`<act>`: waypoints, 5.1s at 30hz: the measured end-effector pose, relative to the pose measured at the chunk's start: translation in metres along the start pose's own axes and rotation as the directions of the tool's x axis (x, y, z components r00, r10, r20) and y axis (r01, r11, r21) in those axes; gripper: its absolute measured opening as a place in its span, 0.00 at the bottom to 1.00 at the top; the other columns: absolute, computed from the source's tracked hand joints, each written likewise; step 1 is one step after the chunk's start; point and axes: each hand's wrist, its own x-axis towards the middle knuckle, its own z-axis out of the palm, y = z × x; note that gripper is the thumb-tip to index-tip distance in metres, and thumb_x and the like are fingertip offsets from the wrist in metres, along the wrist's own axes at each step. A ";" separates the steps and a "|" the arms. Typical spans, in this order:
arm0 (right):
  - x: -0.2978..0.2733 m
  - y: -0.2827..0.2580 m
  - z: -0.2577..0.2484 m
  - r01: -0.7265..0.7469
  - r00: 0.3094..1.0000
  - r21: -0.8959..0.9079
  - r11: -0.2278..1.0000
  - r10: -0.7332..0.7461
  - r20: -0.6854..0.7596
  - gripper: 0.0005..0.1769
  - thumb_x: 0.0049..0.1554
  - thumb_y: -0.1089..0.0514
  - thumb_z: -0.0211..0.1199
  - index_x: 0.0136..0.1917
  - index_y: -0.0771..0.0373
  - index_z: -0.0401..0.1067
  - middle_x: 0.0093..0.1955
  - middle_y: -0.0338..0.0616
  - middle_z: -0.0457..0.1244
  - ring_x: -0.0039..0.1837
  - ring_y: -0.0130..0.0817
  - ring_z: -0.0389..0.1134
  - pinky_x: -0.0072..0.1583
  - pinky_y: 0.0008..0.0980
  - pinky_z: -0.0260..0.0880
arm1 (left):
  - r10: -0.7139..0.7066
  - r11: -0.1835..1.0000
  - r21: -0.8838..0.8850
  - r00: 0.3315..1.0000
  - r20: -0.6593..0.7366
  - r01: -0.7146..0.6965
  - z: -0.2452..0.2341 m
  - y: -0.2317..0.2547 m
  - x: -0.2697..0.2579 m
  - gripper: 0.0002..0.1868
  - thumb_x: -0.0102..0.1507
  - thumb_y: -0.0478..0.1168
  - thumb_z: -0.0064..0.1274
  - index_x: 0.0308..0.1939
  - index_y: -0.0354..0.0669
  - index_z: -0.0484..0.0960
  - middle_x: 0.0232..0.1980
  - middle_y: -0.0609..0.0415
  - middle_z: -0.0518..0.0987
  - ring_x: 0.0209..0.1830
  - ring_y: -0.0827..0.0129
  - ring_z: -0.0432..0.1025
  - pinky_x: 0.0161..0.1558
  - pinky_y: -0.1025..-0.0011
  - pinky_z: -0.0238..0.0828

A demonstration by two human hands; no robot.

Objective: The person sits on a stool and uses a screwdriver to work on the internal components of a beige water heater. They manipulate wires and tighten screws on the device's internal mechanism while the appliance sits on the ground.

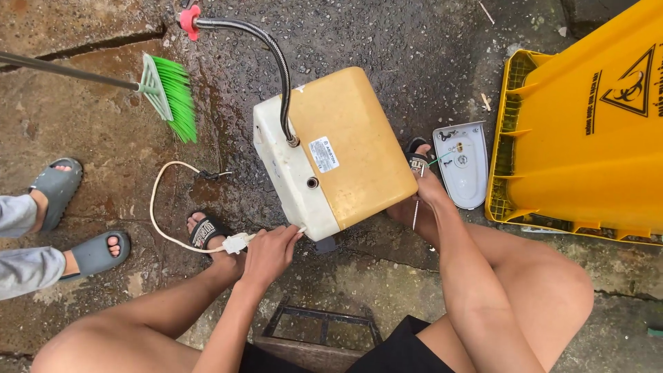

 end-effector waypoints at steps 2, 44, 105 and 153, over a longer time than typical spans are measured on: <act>-0.003 -0.007 0.001 0.044 0.999 -0.106 0.993 -0.045 -0.006 0.22 0.68 0.49 0.52 0.59 0.75 0.68 0.42 0.59 0.65 0.44 0.45 0.69 0.45 0.45 0.71 | -0.011 1.000 0.018 1.000 0.006 0.011 -0.001 0.000 0.001 0.14 0.72 0.55 0.42 0.37 0.58 0.77 0.23 0.56 0.70 0.27 0.59 0.74 0.38 0.64 0.71; -0.023 -0.001 0.018 0.024 0.952 -0.051 0.998 -0.039 -0.304 0.22 0.64 0.41 0.59 0.35 0.56 0.77 0.29 0.44 0.62 0.35 0.39 0.66 0.39 0.35 0.64 | -0.319 0.916 -0.247 0.947 0.036 0.317 -0.057 0.086 0.033 0.32 0.71 0.54 0.46 0.72 0.37 0.59 0.64 0.31 0.64 0.69 0.40 0.58 0.69 0.41 0.42; -0.179 -0.143 0.207 -0.264 0.954 0.609 0.748 0.109 0.279 0.21 0.67 0.49 0.53 0.59 0.69 0.72 0.56 0.53 0.71 0.23 0.15 0.45 0.26 0.14 0.41 | -0.409 0.828 -0.412 0.912 0.016 0.379 -0.075 -0.021 0.164 0.45 0.63 0.65 0.56 0.80 0.59 0.59 0.79 0.39 0.56 0.75 0.31 0.57 0.71 0.43 0.59; -0.158 -0.139 0.208 -0.227 0.753 0.869 0.439 -0.488 0.443 0.20 0.70 0.42 0.48 0.65 0.50 0.73 0.57 0.34 0.72 0.51 0.22 0.67 0.55 0.26 0.66 | -0.461 0.840 -0.358 0.885 -0.072 0.408 -0.039 -0.076 0.184 0.21 0.68 0.56 0.55 0.47 0.45 0.65 0.41 0.45 0.77 0.43 0.44 0.79 0.42 0.47 0.79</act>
